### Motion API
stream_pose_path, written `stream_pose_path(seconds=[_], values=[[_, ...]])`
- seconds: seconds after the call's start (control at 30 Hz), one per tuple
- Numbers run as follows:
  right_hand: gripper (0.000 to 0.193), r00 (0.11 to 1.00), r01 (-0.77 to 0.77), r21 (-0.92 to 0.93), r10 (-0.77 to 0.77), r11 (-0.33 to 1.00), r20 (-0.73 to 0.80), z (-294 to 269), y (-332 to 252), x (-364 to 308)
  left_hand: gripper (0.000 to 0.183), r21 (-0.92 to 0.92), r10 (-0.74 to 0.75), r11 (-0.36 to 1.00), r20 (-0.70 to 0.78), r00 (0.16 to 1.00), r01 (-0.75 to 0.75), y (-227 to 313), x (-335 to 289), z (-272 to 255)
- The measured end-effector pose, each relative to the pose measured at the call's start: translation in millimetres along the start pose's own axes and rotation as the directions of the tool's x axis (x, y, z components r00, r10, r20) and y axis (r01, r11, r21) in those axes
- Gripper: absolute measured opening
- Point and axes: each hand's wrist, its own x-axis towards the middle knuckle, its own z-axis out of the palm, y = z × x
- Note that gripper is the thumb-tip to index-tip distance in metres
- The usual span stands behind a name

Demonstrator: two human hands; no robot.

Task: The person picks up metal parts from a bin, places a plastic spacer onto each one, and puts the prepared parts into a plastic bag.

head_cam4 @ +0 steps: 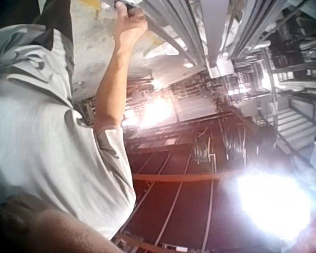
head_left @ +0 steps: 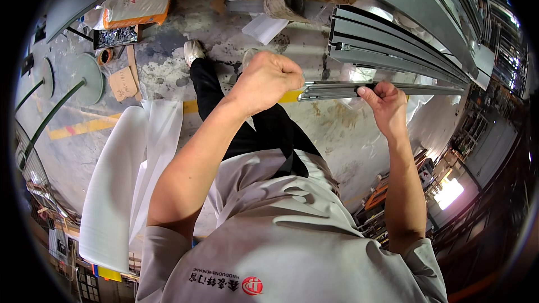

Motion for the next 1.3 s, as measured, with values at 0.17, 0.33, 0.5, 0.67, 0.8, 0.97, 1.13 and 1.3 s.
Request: stream_pose_path(seconds=[0.17,0.33,0.5,0.67,0.8,0.97,1.13,1.3], values=[[0.054,1.0,-0.013,-0.005,0.013,1.0,-0.001,-3,-12,-1,0.022,0.013,-0.011,1.0,0.01,1.0,0.011,6,2,6],[0.055,1.0,-0.025,-0.05,0.025,0.998,0.0,-4,-13,0,0.017,-0.088,-0.013,0.996,-0.006,1.0,0.013,2,3,11],[0.056,0.999,-0.033,-0.017,0.033,0.999,0.011,-4,-9,1,0.018,-0.15,-0.036,0.988,-0.066,0.997,0.026,-4,4,25],[0.053,0.998,-0.056,-0.004,0.056,0.998,0.03,-5,-10,1,0.019,-0.156,-0.013,0.988,-0.11,0.994,-0.005,-2,2,27],[0.053,1.0,-0.014,-0.058,0.015,0.998,0.021,-7,-15,1,0.017,-0.232,-0.018,0.973,-0.125,0.992,-0.012,-5,3,30],[0.053,1.0,-0.011,-0.045,0.011,0.999,0.008,-6,-13,1,0.015,-0.185,-0.019,0.983,-0.136,0.99,-0.006,-4,4,25],[0.05,0.999,-0.046,-0.045,0.047,0.998,0.026,-9,-14,0,0.009,-0.248,0.033,0.965,-0.191,0.981,-0.081,-8,-10,-27],[0.037,0.999,-0.042,0.38,0.04,0.924,0.013,-17,-59,-26,0.014,-0.486,0.031,0.867,-0.165,0.986,-0.109,4,-38,-27]])
